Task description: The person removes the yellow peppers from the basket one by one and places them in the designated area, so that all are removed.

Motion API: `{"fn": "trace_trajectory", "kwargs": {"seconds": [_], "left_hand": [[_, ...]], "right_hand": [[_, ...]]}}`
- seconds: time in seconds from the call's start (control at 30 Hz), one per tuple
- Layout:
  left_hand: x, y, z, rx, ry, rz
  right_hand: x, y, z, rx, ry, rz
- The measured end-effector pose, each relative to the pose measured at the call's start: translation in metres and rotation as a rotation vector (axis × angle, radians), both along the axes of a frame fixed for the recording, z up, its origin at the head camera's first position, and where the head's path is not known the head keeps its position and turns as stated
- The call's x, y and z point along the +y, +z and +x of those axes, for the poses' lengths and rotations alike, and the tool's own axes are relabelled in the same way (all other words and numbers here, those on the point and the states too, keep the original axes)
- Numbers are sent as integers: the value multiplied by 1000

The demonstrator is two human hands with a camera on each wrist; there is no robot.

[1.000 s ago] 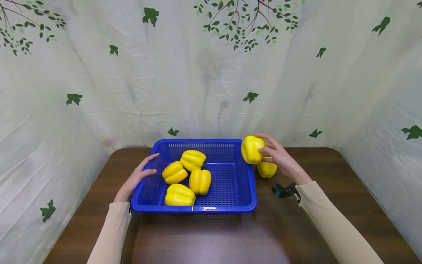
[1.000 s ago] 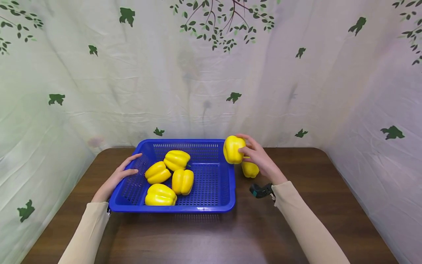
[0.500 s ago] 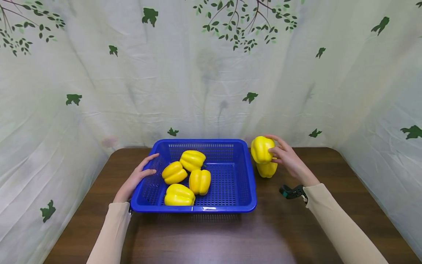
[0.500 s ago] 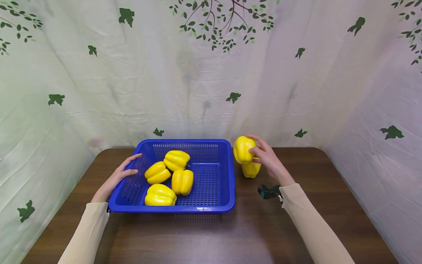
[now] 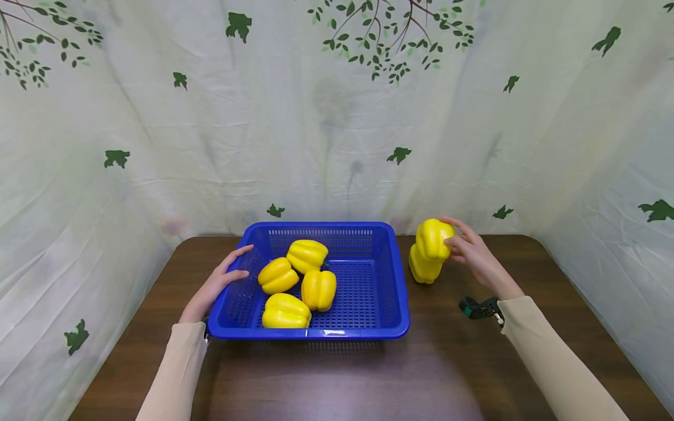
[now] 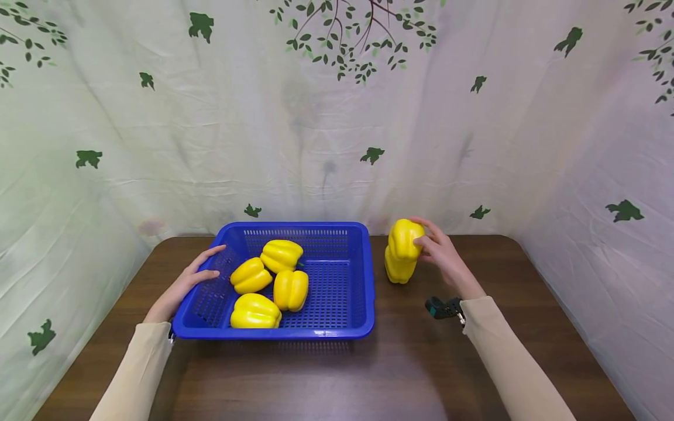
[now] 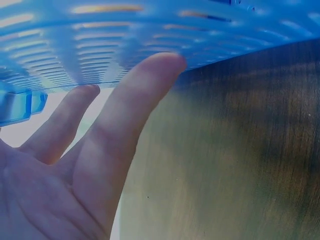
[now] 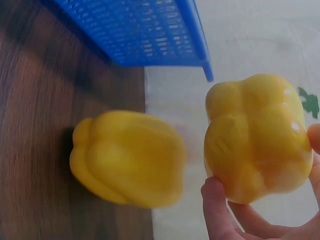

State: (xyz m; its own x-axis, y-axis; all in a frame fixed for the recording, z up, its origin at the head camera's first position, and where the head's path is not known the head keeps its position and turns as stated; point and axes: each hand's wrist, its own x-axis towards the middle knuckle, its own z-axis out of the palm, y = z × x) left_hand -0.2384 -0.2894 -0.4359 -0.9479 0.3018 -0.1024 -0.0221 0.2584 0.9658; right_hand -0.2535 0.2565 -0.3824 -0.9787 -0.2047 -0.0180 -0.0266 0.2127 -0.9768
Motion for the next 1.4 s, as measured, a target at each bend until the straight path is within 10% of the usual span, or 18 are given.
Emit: {"fn": "trace_trajectory", "kwargs": {"seconds": [1.4], "left_hand": [[1,0,1,14,11,-2]], "right_hand": [[56,-36,1,-30,-122,78]]}}
